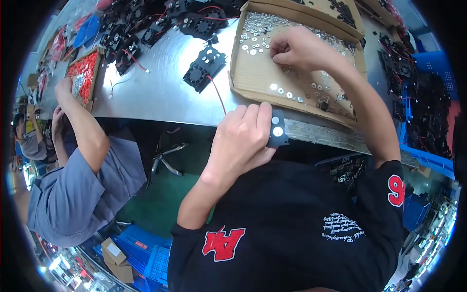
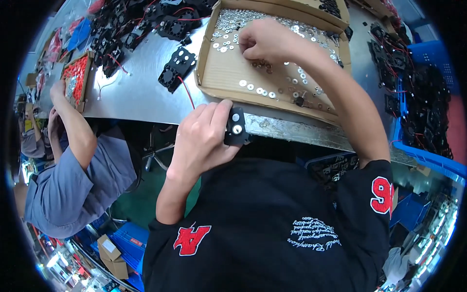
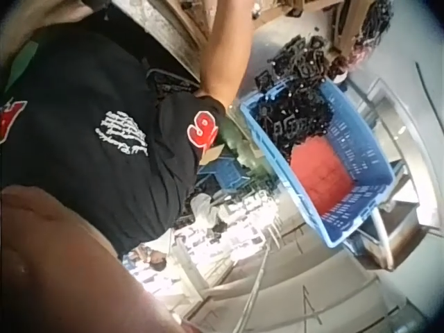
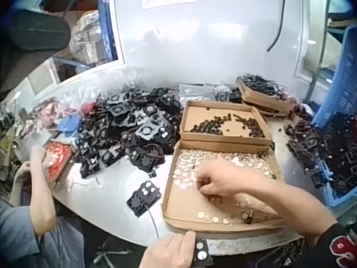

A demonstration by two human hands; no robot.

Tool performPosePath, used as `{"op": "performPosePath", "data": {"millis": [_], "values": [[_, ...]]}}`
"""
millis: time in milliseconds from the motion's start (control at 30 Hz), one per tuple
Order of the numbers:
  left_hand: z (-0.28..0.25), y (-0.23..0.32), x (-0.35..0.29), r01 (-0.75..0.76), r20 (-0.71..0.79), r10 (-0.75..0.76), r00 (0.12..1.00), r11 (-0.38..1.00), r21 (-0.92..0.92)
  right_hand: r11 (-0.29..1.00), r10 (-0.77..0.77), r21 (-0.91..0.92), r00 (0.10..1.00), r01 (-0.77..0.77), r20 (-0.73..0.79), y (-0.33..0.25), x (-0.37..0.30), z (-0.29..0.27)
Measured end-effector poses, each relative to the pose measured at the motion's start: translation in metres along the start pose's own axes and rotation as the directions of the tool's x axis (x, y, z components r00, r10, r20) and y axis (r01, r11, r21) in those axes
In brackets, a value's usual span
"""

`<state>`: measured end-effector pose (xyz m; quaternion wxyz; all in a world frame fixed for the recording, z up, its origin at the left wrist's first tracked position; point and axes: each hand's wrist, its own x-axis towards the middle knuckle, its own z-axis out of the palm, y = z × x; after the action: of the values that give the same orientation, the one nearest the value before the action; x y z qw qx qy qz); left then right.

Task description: Manually assembling small plastic components by attaching washers and managing wires.

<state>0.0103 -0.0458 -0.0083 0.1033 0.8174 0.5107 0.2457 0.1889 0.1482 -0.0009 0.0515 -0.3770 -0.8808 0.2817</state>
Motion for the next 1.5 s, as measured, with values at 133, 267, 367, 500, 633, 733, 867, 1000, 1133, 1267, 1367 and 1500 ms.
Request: {"op": "performPosePath", "data": {"millis": [133,267,367,500,633,733,867,1000,1133,1267,1367,1500], "values": [[0.002,-0.003,0.001,0.016,-0.015,-0.016,1.000,1.000,-0.008,0.988,0.109,-0.127,0.980,-0.088,0.165,-0.009,0.012,-0.009],[0.002,-0.003,0.001,0.014,0.021,-0.014,1.000,1.000,0.000,0.967,0.032,-0.255,0.987,0.010,0.159,-0.015,-0.001,-0.022],[-0.001,-0.002,-0.003,0.037,0.048,-0.038,0.998,0.999,0.009,0.985,-0.169,0.051,0.980,0.164,0.102,-0.037,-0.036,-0.026],[0.006,-0.003,-0.001,0.026,0.055,-0.025,0.998,0.999,-0.020,0.903,-0.300,0.337,0.952,0.266,0.053,-0.055,-0.082,-0.011],[0.007,-0.002,0.002,0.021,0.097,-0.016,0.995,0.999,-0.043,0.867,-0.426,0.284,0.905,0.409,-0.001,-0.062,-0.097,0.001],[0.009,-0.001,0.004,-0.042,0.058,0.043,0.997,0.999,-0.014,0.863,-0.432,0.276,0.901,0.424,-0.033,-0.064,-0.098,0.007],[0.012,0.003,0.005,-0.019,0.071,0.022,0.997,0.999,-0.042,0.883,-0.411,0.234,0.911,0.406,-0.031,-0.060,-0.104,0.009],[0.014,0.006,0.004,0.001,0.109,0.001,0.994,1.000,-0.020,0.897,-0.416,0.147,0.909,0.416,-0.033,-0.061,-0.109,0.013],[0.009,0.010,0.006,0.003,0.140,-0.003,0.990,1.000,0.002,0.901,-0.425,0.078,0.904,0.427,-0.045,-0.067,-0.114,0.015],[0.007,0.009,0.007,0.009,0.158,-0.009,0.987,1.000,-0.003,0.931,-0.349,0.076,0.933,0.356,-0.087,-0.070,-0.118,0.012],[0.006,0.010,0.009,0.017,0.154,-0.014,0.988,1.000,-0.017,0.924,-0.340,0.158,0.937,0.348,-0.079,-0.068,-0.116,0.008],[0.011,0.011,0.010,-0.038,0.099,0.034,0.994,0.999,0.039,0.899,-0.268,0.331,0.957,0.288,-0.107,-0.061,-0.116,0.007]]}}
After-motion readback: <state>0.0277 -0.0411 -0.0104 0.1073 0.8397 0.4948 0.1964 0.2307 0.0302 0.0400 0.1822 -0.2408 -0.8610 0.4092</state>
